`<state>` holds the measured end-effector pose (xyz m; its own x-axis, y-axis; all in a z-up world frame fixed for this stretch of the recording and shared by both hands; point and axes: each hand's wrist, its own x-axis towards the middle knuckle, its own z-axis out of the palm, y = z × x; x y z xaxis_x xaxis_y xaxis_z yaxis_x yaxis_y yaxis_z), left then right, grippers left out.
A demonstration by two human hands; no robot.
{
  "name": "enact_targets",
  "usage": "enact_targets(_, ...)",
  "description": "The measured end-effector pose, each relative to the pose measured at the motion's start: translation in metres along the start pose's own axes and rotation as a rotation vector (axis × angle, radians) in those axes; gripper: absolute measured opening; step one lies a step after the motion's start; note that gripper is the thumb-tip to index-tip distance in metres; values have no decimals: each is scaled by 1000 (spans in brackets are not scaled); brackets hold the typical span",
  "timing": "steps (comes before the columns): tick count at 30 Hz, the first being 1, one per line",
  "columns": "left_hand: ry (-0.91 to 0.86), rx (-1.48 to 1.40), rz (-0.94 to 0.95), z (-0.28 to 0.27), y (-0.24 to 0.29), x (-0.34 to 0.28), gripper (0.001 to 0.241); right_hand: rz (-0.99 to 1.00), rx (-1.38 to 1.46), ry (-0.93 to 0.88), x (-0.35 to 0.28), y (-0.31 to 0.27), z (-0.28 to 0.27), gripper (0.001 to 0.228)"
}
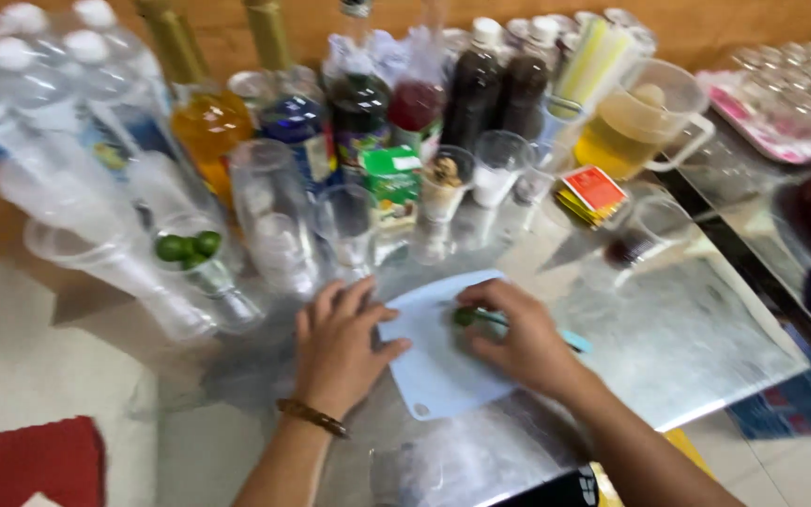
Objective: The person slices small green citrus fruits on a cutting board using a knife and places the slices into a plastic cup. They then pour a yellow liquid from a pitcher into the cup containing the fruit slices.
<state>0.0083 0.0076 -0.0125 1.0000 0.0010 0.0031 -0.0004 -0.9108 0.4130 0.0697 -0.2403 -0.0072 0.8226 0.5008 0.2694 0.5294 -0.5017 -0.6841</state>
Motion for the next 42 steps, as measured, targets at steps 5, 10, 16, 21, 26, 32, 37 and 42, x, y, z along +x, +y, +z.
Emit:
enact_targets(5,-45,-33,11,5,3,0,36,-124,-231,-13,-9,-5,14,43)
enact_targets(10,-98,-46,15,-10,3,-1,33,9,-218,89,-20,9,-16,52)
enact_targets(16,-131,8,-70,-13,3,-3,28,364,-397,13,-39,29,-30,35)
enact_targets(21,112,-82,112,5,0,0,31,99,-386,-26,-21,24,-34,23)
enact_targets(26,343,-371,397,20,-1,3,47,-241,-189,-87,23,6,-18,23)
enact_targets(32,463,-370,393,22,-18,10,30,-454,-138,-192,63,9,4,20)
enact_targets(37,423,-369,403,15,-12,10,27,-335,-166,-183,55,34,-1,30)
enact_targets(42,321,-295,235,3,-31,10,25,-94,-58,-170,60,55,-26,38)
